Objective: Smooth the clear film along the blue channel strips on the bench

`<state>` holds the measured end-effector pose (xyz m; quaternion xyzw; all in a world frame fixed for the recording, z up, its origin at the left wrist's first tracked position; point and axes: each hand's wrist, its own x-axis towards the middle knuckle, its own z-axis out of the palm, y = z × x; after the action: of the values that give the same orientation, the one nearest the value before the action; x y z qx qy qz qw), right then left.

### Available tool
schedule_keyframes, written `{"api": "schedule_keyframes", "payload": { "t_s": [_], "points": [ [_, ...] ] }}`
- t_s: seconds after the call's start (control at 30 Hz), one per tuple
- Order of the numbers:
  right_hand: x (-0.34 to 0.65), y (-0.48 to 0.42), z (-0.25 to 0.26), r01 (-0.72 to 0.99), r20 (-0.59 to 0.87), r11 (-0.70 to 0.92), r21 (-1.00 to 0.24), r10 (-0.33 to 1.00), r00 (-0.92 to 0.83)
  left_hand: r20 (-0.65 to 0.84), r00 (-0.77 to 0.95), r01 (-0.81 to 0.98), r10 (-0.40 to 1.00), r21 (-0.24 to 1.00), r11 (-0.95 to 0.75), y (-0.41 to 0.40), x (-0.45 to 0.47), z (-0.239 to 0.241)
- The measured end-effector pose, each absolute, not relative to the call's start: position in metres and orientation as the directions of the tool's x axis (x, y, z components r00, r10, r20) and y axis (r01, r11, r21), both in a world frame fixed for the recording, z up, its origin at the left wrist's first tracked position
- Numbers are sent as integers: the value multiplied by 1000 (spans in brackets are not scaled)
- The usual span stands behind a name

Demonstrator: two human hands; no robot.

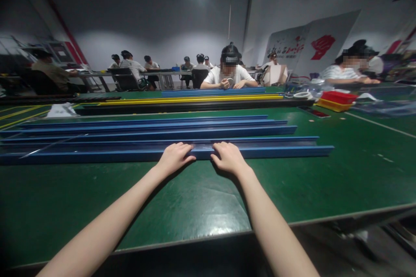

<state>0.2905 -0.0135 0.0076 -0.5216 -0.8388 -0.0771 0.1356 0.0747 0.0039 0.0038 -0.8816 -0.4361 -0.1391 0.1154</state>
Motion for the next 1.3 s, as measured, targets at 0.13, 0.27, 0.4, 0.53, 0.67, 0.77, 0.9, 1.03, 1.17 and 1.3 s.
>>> {"api": "schedule_keyframes", "payload": {
  "t_s": [0.13, 0.27, 0.4, 0.53, 0.67, 0.77, 0.9, 1.03, 1.17, 1.3],
  "points": [
    [291, -13, 8, 896, 303, 442, -45, 860, -410, 350, 576, 806, 739, -89, -586, 5, 75, 3],
    [291, -14, 9, 897, 300, 438, -63, 865, -401, 345, 574, 807, 743, -86, -584, 5, 75, 1],
    [291, -14, 9, 894, 301, 443, -68, 863, -405, 341, 576, 806, 743, -89, -585, 6, 74, 1],
    [291, -14, 9, 889, 299, 452, -75, 860, -413, 333, 573, 809, 749, -86, -581, 5, 74, 3],
    [291, -14, 9, 883, 316, 463, -80, 852, -418, 325, 568, 814, 757, -81, -576, 6, 74, 3],
    [292, -13, 8, 874, 334, 478, -86, 841, -426, 324, 560, 818, 763, -68, -571, 6, 74, 4],
    [292, -13, 8, 871, 332, 483, -92, 839, -431, 324, 532, 838, 783, -65, -542, 5, 74, 5],
    [293, -13, 7, 869, 342, 489, -74, 831, -438, 339, 521, 844, 784, -64, -533, 4, 74, 5],
    [292, -13, 7, 877, 348, 478, -45, 830, -435, 341, 496, 858, 799, -53, -510, 4, 75, 4],
    [292, -13, 7, 882, 338, 472, -17, 833, -439, 324, 468, 876, 822, -48, -480, 4, 75, 5]
  ]
}}
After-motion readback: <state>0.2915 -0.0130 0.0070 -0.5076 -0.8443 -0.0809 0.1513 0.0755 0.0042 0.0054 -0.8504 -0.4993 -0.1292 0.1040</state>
